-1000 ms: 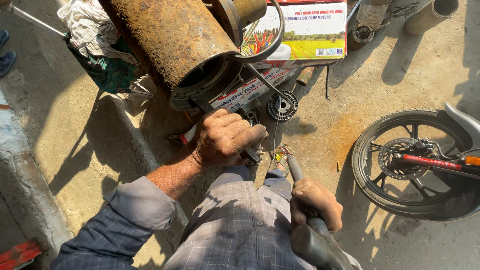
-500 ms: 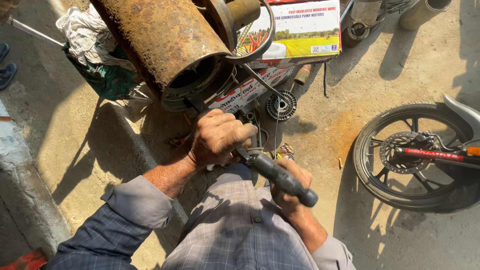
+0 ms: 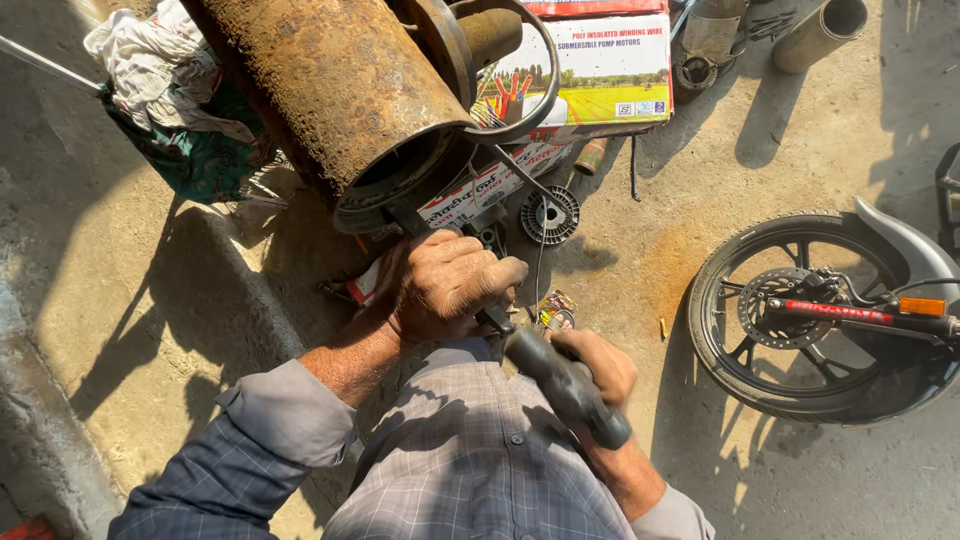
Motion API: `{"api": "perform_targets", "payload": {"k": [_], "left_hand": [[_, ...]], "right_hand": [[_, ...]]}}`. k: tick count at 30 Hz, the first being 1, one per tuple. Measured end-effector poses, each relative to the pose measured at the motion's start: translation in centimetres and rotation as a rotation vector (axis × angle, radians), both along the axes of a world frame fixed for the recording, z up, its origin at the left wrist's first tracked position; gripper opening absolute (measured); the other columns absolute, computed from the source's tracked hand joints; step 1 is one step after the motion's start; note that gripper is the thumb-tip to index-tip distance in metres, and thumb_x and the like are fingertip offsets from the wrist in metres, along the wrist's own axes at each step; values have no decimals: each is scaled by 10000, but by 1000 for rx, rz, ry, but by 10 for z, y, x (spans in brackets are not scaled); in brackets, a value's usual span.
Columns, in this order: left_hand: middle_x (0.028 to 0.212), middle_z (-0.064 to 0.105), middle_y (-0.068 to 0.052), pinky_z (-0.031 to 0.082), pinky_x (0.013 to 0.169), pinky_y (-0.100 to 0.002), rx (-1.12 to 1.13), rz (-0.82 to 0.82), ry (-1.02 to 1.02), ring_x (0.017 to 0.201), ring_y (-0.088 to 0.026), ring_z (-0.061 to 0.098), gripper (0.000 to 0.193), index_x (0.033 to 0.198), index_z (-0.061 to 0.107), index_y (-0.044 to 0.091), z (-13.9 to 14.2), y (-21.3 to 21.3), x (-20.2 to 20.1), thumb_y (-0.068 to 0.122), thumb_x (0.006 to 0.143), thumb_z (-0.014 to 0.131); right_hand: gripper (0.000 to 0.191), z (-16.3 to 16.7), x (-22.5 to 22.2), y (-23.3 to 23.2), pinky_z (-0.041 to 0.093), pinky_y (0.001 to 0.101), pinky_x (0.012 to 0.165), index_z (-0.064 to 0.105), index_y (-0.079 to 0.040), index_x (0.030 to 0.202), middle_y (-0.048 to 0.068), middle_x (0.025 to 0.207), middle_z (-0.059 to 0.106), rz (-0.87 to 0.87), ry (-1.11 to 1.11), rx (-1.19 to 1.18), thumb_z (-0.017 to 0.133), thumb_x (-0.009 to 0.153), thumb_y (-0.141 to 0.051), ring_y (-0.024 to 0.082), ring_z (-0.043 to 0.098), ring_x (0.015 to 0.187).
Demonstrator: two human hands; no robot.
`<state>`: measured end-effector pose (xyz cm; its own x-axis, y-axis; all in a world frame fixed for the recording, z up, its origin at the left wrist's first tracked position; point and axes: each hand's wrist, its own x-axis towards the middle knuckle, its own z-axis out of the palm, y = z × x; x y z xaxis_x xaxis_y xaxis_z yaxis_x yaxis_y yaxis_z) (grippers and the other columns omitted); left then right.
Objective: The person uses a hammer and chisel to repeatedly strike and shape the edge of a large rusty metal pipe resting on a workbench. After several strikes, the person picks up an orange container, opens it, and applies a substance from it to the pipe's edge.
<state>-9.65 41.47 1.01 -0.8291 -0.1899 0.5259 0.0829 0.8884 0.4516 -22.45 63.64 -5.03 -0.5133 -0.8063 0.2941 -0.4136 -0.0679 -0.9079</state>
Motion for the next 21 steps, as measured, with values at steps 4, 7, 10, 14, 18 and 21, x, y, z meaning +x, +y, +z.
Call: {"api": "perform_targets", "payload": {"k": [4,7,10,14,18,21], "left_hand": [[778,606,31,447,682,-366,-54,-6,19,722,-190,626,329,1191,617,138,-4,0,1,165,894,757],[784,614,23,442,668,-367,-63,9,54,716,-191,627,297,1167,607,147,-9,1,0,198,912,752],[715,559,1,439,655,-382,-28,60,31,675,-203,607,267,1118,608,146,-10,2,0,210,900,747],[774,611,6,448,668,-366,-28,11,66,733,-200,649,279,1149,617,124,-7,0,1,217,908,723],[760,610,8,438,655,-367,-54,4,76,708,-195,637,253,1116,617,123,-2,-2,1,211,915,744],[753,614,20,432,654,-373,-9,0,71,700,-196,631,270,1096,615,142,-2,-2,0,216,873,748]], "right_hand": [[87,3,9,-1,556,277,583,701,-92,912,20,714,712,-37,31,15,651,871,-150,124,696,594],[138,10,14,0,655,445,920,670,-58,951,-76,619,598,-115,-268,-224,665,897,-185,76,568,547],[106,14,10,-4,546,295,600,690,-70,910,31,741,697,-19,51,222,684,877,-170,153,685,618],[233,16,9,0,561,374,808,702,-60,969,50,783,712,-38,-87,47,721,911,-285,172,697,675],[366,2,12,1,541,389,799,688,-27,996,72,791,698,4,-142,58,731,902,-378,195,694,695],[404,-13,9,-5,536,311,643,685,-42,1004,57,803,695,45,-17,102,683,742,-350,174,709,718]]}}
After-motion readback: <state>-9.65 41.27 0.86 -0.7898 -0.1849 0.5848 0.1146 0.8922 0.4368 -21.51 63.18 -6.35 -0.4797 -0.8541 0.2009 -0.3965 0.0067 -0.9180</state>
